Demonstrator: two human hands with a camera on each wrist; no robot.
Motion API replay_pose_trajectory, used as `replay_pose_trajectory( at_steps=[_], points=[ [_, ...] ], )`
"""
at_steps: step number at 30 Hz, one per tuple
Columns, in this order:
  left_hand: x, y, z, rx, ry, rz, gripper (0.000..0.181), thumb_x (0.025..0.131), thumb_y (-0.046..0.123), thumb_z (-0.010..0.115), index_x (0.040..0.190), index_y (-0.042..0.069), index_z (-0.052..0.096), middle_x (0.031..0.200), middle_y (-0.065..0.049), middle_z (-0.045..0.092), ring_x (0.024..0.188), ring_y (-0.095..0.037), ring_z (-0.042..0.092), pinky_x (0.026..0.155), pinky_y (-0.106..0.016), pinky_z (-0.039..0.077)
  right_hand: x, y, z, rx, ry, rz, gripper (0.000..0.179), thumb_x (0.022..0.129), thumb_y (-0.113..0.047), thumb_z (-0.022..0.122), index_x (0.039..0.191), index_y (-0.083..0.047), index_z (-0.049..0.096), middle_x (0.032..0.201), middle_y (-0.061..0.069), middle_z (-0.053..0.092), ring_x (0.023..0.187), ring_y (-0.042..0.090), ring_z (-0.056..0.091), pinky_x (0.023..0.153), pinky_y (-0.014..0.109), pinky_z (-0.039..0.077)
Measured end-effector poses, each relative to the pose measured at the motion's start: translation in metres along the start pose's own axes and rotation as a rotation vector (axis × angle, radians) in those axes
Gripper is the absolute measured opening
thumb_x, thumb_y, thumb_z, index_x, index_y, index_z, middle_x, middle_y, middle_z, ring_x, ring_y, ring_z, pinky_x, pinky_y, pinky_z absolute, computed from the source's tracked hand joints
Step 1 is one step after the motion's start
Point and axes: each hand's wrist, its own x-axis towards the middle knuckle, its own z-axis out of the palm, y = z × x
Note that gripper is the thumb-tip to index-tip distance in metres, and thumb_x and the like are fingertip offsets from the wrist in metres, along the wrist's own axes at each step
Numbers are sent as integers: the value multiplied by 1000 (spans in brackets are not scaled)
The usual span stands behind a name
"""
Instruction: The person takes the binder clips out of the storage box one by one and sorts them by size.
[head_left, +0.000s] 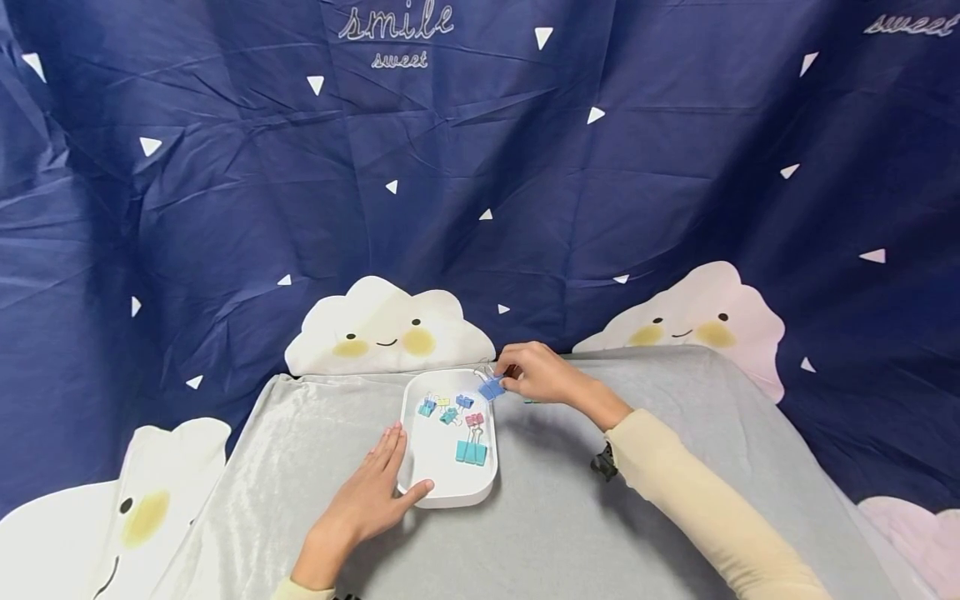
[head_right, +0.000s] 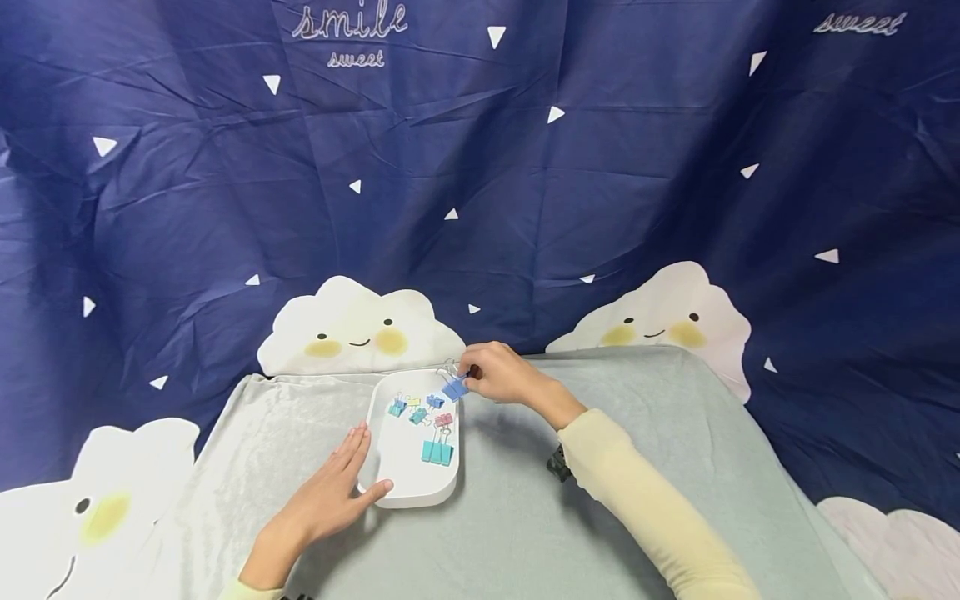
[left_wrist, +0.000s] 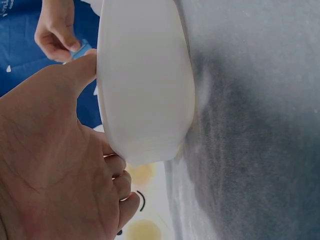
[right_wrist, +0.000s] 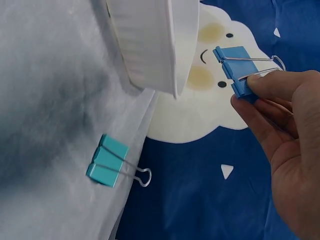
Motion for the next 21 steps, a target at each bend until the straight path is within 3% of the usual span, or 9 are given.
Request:
replay_pose_trajectory(
  at_steps=[21],
  points=[
    [0,0,0,0,-11,-6,102,101,71,54,167,-2,26,178,-16,19,166,-36,18,135,-54,24,-34,33,-30,27,105,76,10,90,-2,80,97,-8,81,96,3,79,85,15,75,79,32,65]
  ],
)
